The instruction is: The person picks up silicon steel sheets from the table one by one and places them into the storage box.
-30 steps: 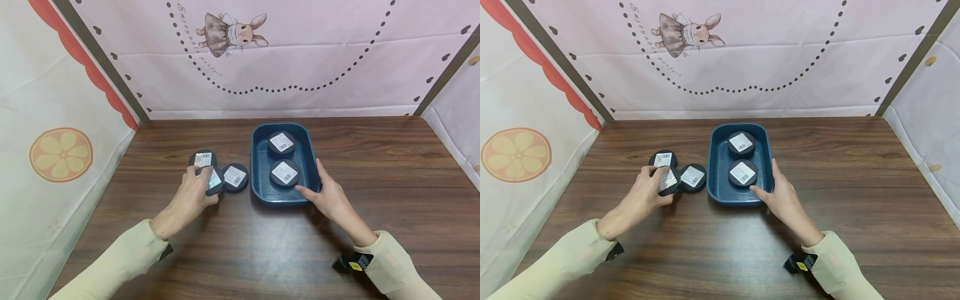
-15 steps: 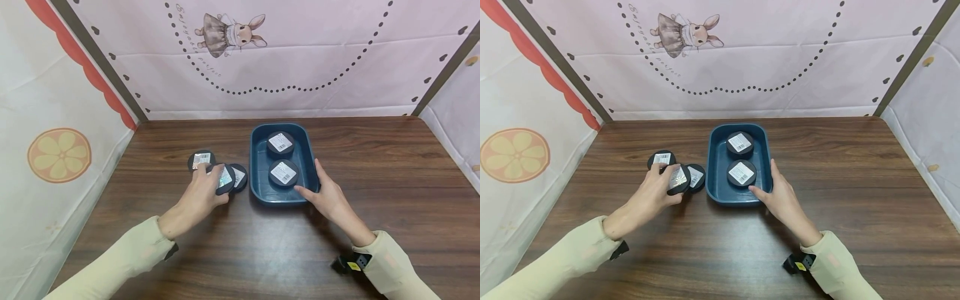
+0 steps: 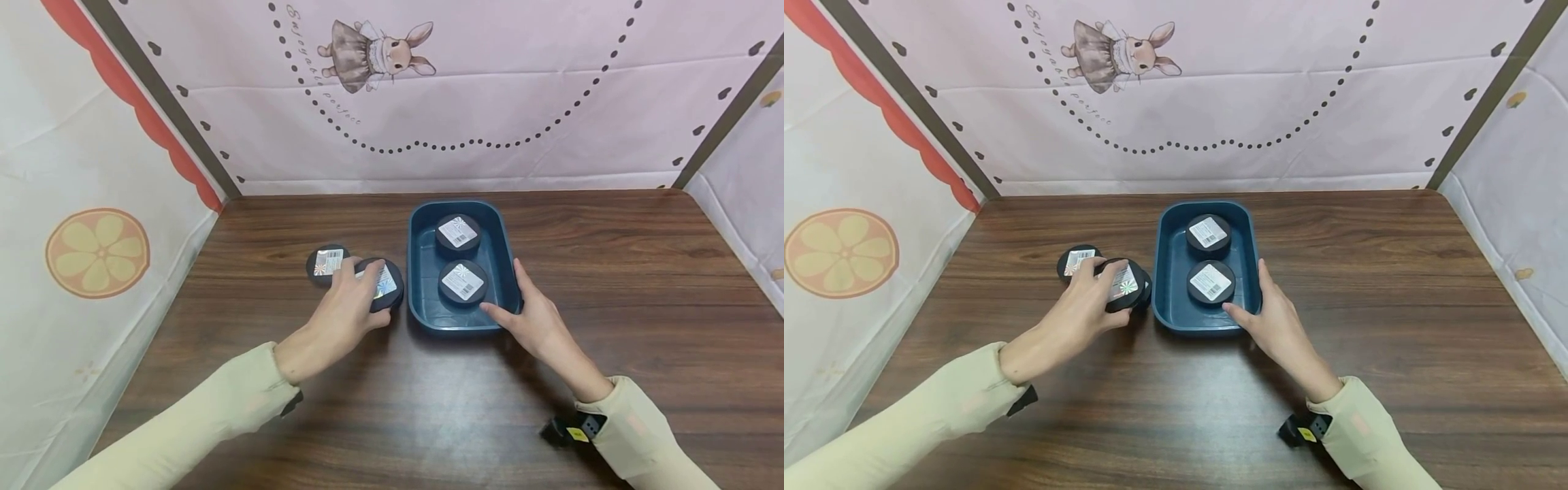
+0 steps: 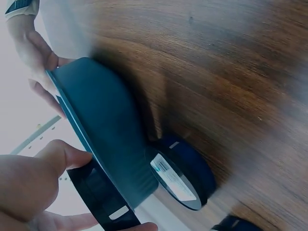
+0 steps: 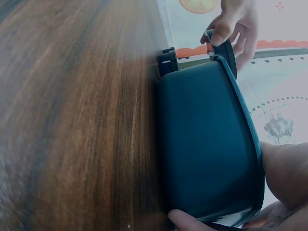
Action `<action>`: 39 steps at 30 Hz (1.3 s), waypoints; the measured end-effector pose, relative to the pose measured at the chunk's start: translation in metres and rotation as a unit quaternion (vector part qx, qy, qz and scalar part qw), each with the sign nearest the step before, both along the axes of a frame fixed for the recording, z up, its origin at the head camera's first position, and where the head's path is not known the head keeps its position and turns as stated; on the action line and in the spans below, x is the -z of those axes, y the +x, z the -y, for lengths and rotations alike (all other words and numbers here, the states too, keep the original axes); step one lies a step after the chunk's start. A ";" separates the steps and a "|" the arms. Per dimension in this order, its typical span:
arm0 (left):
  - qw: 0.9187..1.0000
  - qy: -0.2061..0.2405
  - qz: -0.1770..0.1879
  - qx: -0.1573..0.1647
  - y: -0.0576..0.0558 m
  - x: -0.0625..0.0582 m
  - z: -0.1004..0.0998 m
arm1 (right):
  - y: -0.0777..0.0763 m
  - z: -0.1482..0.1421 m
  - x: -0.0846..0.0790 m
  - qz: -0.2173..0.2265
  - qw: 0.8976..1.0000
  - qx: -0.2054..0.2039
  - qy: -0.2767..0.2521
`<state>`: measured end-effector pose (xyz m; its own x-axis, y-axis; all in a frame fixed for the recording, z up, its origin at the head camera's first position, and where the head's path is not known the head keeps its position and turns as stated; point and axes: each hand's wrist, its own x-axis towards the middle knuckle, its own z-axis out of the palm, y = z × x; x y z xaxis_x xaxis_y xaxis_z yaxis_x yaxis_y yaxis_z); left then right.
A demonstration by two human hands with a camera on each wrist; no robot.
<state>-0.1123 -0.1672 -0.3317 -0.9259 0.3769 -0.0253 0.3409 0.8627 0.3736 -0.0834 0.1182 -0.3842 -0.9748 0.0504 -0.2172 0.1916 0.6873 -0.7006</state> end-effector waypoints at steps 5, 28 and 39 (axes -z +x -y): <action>1.000 0.001 -0.003 0.006 -0.001 -0.001 -0.003 | 0.000 0.001 -0.001 0.001 1.000 0.001 -0.001; 0.999 0.026 -0.012 0.045 -0.008 0.000 -0.049 | -0.001 0.000 0.001 -0.017 1.000 -0.001 0.008; 0.998 0.033 0.003 0.051 -0.013 0.006 -0.063 | -0.001 0.000 0.001 -0.012 1.000 0.002 0.009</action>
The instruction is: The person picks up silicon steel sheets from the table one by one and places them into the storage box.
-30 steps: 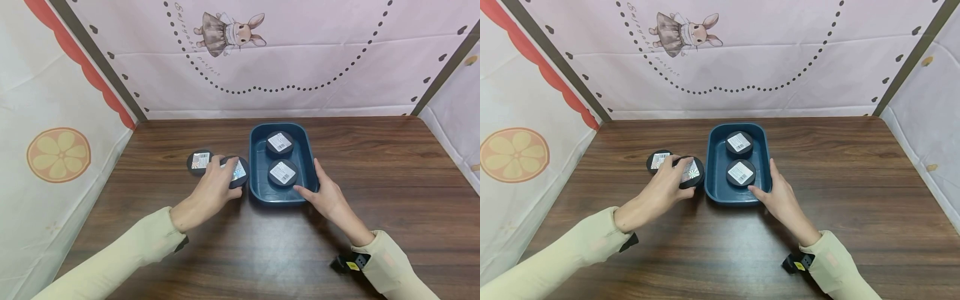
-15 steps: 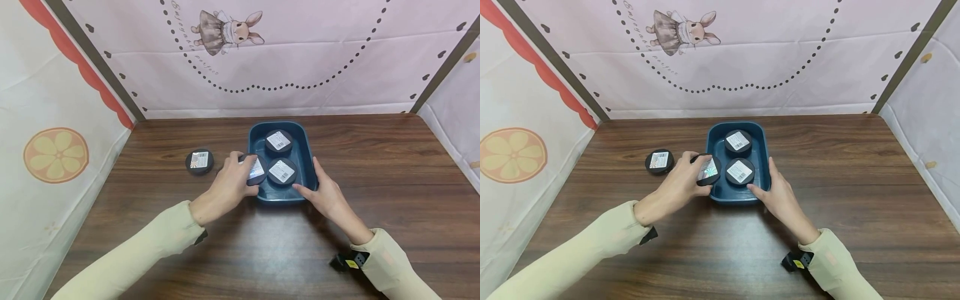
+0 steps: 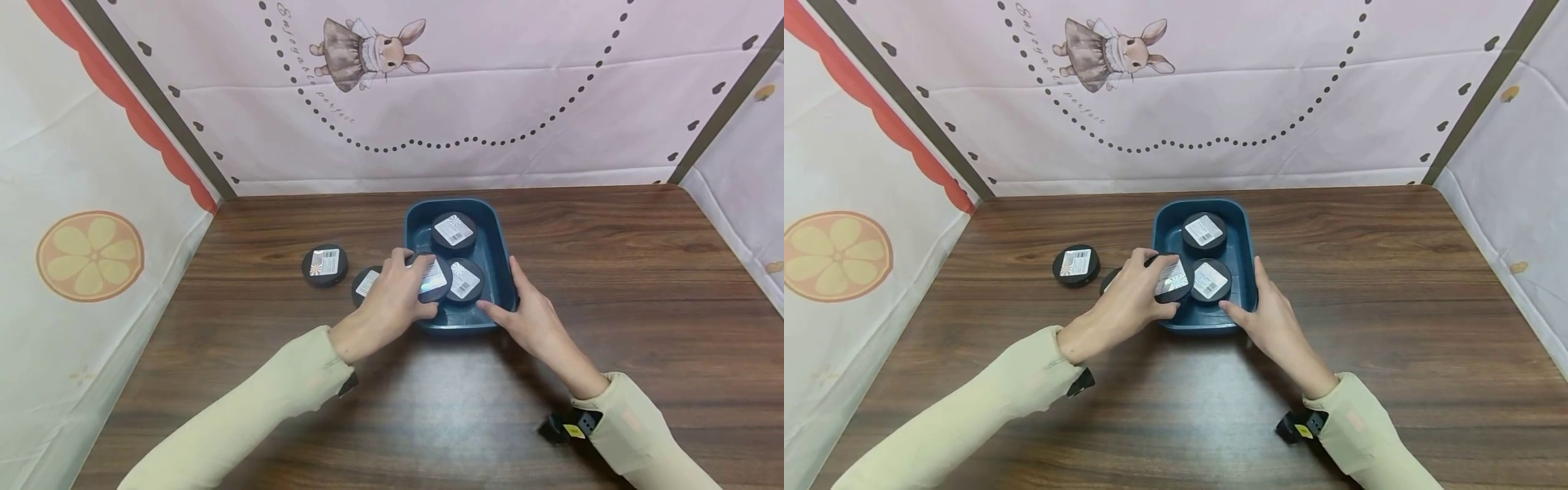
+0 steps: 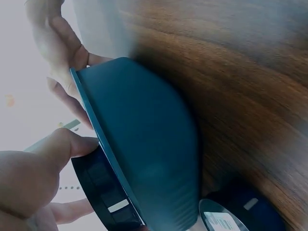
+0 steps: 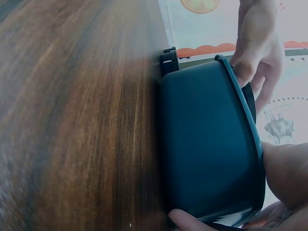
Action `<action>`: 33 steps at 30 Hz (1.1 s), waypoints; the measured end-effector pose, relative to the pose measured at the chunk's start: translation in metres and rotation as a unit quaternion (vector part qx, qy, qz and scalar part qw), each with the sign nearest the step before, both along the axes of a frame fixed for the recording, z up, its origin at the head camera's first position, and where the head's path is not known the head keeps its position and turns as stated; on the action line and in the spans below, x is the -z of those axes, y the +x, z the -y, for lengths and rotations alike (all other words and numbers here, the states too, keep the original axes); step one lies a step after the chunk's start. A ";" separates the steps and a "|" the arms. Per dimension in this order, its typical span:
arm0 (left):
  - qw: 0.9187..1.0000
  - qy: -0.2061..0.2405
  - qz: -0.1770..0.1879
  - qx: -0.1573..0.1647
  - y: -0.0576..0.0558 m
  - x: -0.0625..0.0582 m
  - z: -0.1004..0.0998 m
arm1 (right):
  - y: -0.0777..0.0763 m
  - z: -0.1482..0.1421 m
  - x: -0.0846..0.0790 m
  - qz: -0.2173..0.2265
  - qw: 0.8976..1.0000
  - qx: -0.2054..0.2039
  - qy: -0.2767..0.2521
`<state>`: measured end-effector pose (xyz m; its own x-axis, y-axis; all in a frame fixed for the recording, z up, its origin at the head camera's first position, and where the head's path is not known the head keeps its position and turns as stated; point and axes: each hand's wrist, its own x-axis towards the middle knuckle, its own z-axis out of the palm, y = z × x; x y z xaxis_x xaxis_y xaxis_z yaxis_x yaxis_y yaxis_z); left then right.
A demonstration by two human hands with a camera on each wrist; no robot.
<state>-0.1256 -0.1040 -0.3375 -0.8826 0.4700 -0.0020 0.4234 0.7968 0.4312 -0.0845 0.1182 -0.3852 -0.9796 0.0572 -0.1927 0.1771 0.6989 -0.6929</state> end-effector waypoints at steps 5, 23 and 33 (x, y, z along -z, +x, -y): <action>1.000 0.007 0.010 0.003 -0.005 0.000 -0.009 | 0.000 -0.001 0.000 0.008 1.000 0.000 -0.001; 0.999 -0.015 0.041 0.022 -0.021 0.005 -0.037 | 0.000 0.000 0.001 0.003 1.000 0.001 -0.003; 0.997 -0.039 0.053 0.038 -0.025 0.009 -0.043 | 0.000 0.000 0.001 -0.007 1.000 -0.001 -0.003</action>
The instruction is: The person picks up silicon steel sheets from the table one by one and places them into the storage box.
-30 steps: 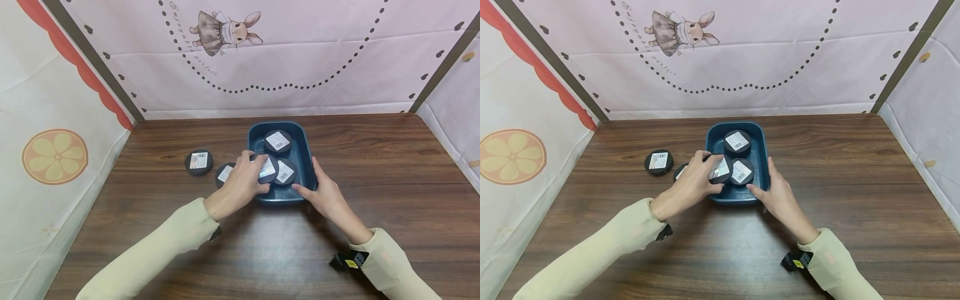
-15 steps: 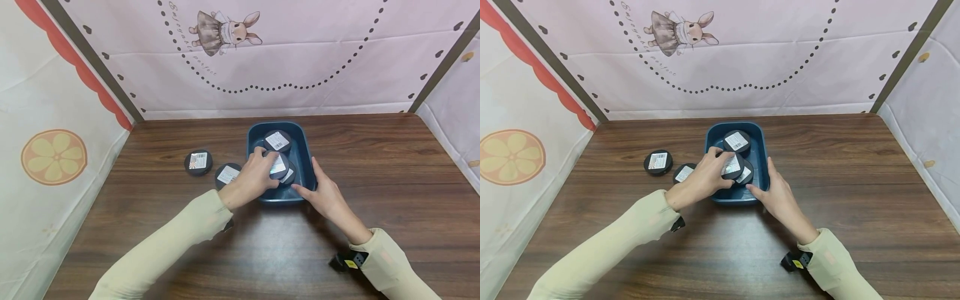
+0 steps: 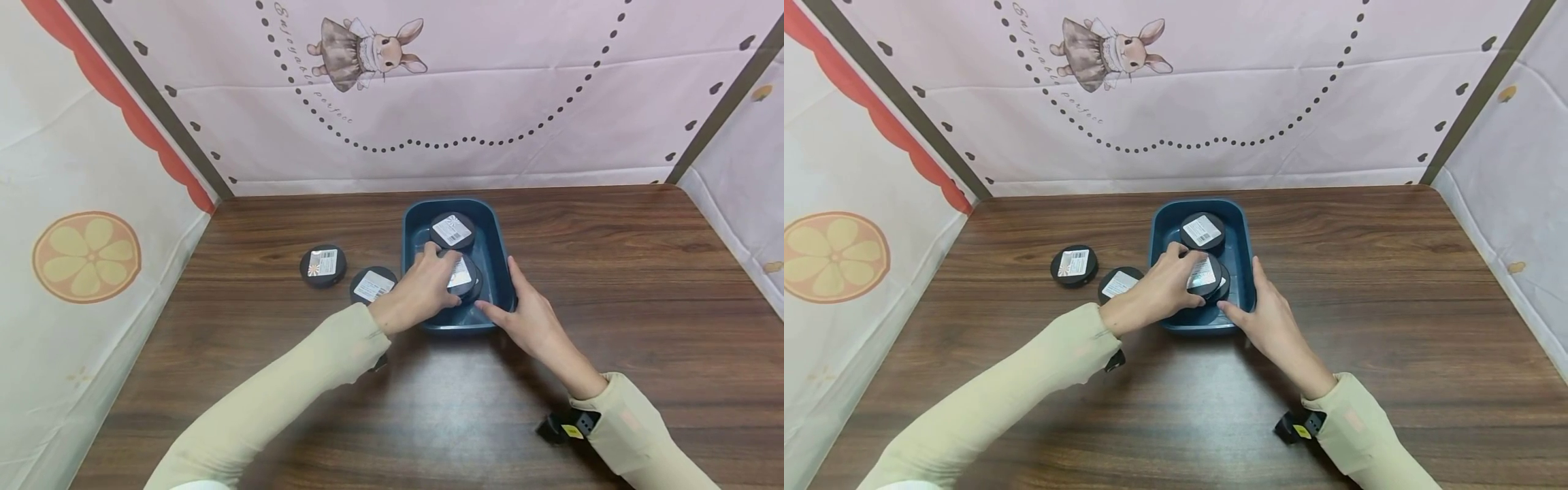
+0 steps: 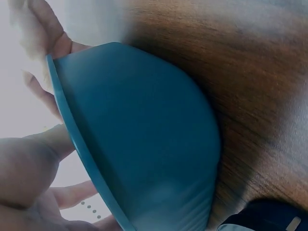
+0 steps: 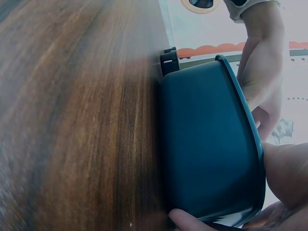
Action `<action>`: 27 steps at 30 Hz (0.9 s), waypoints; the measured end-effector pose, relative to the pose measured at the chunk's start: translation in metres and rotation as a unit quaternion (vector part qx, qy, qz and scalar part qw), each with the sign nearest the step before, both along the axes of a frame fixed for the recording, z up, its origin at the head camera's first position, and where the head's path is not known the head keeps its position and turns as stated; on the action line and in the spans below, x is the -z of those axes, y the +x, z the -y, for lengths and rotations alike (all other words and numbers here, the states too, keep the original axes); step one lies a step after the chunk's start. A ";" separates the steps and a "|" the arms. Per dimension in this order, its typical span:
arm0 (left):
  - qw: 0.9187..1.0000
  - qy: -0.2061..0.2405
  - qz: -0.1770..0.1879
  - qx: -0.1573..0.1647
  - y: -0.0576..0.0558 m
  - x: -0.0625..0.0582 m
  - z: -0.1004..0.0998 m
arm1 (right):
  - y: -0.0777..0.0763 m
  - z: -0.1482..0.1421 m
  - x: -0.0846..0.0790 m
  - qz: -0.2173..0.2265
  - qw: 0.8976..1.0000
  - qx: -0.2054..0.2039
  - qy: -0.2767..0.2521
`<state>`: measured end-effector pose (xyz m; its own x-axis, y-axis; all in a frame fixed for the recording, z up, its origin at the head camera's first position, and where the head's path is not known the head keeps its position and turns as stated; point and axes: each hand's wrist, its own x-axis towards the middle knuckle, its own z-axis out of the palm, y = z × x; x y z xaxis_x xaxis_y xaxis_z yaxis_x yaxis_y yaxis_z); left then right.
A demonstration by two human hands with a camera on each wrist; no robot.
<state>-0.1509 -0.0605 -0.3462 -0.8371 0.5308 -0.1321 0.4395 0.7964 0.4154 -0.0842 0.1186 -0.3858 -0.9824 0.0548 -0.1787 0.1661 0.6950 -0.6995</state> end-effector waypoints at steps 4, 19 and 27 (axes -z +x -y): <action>1.000 -0.009 0.000 0.007 -0.001 0.000 -0.002 | 0.000 0.000 0.001 -0.003 1.000 -0.001 -0.002; 1.000 -0.022 0.019 0.002 -0.006 0.005 -0.012 | 0.000 0.000 0.000 0.007 1.000 -0.003 -0.006; 0.999 -0.031 0.019 0.004 -0.007 0.008 -0.014 | 0.000 0.000 0.000 -0.004 1.000 -0.004 -0.007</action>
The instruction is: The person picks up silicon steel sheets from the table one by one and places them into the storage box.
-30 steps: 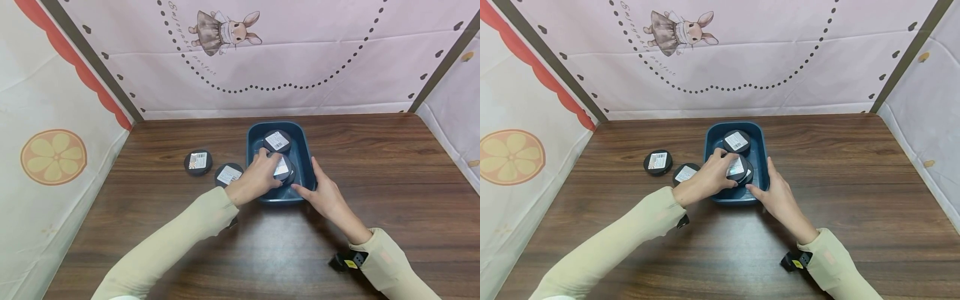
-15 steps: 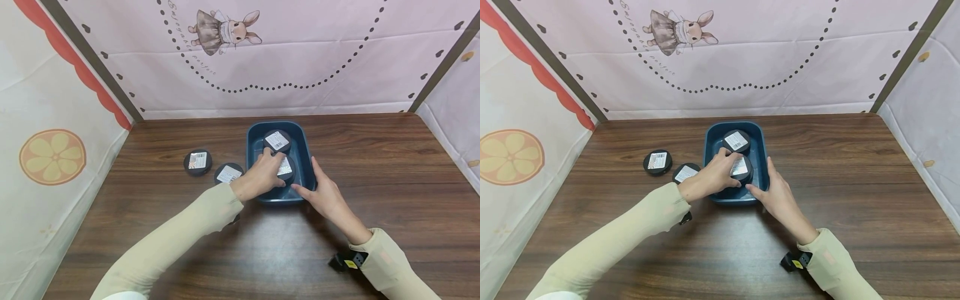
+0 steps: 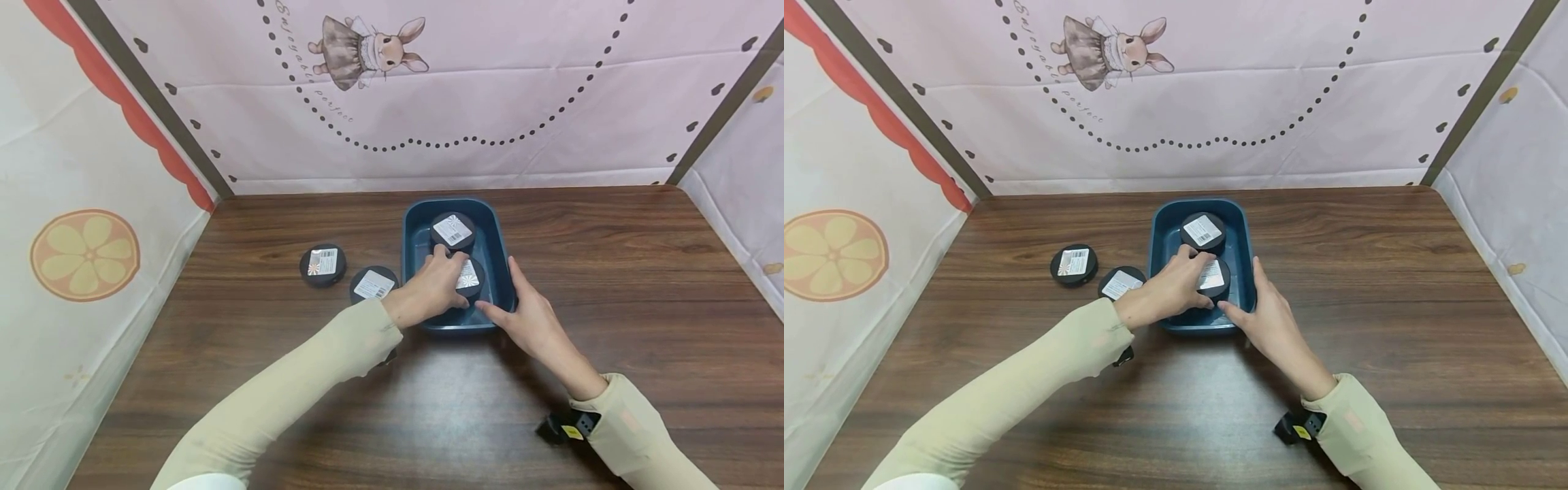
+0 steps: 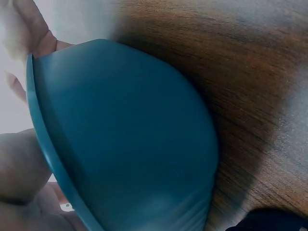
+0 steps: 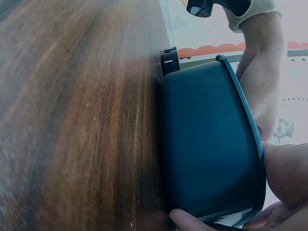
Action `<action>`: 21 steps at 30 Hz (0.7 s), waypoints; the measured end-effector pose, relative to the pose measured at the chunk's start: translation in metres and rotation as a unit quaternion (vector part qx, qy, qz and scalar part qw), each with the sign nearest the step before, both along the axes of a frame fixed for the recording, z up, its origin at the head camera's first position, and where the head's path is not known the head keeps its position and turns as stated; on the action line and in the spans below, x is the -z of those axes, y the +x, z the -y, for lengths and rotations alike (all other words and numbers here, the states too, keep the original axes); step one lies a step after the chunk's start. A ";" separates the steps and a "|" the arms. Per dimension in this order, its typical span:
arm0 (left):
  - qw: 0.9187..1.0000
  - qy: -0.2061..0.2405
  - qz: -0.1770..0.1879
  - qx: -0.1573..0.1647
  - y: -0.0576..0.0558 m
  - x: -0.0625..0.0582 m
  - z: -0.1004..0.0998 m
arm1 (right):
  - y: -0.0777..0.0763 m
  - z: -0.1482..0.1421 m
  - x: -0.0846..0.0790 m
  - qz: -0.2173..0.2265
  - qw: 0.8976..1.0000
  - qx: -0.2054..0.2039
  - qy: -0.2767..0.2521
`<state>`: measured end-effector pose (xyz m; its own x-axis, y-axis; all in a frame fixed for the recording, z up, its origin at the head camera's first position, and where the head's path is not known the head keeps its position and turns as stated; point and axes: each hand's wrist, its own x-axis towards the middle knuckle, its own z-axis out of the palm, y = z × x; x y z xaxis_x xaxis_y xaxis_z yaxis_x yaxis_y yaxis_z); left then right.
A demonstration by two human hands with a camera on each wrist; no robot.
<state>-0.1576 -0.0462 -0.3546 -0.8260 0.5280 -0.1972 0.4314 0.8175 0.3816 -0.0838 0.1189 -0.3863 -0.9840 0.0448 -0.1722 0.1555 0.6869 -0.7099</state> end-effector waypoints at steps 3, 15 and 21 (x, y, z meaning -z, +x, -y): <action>1.000 -0.002 -0.001 0.002 0.000 0.001 0.000 | 0.000 0.000 0.000 0.002 1.000 0.001 0.001; 1.000 -0.027 0.005 -0.004 0.000 0.000 -0.002 | 0.000 0.000 0.001 0.000 1.000 0.001 0.003; 0.999 -0.032 0.000 0.005 0.000 0.000 -0.002 | 0.001 0.000 0.000 0.000 1.000 0.001 0.000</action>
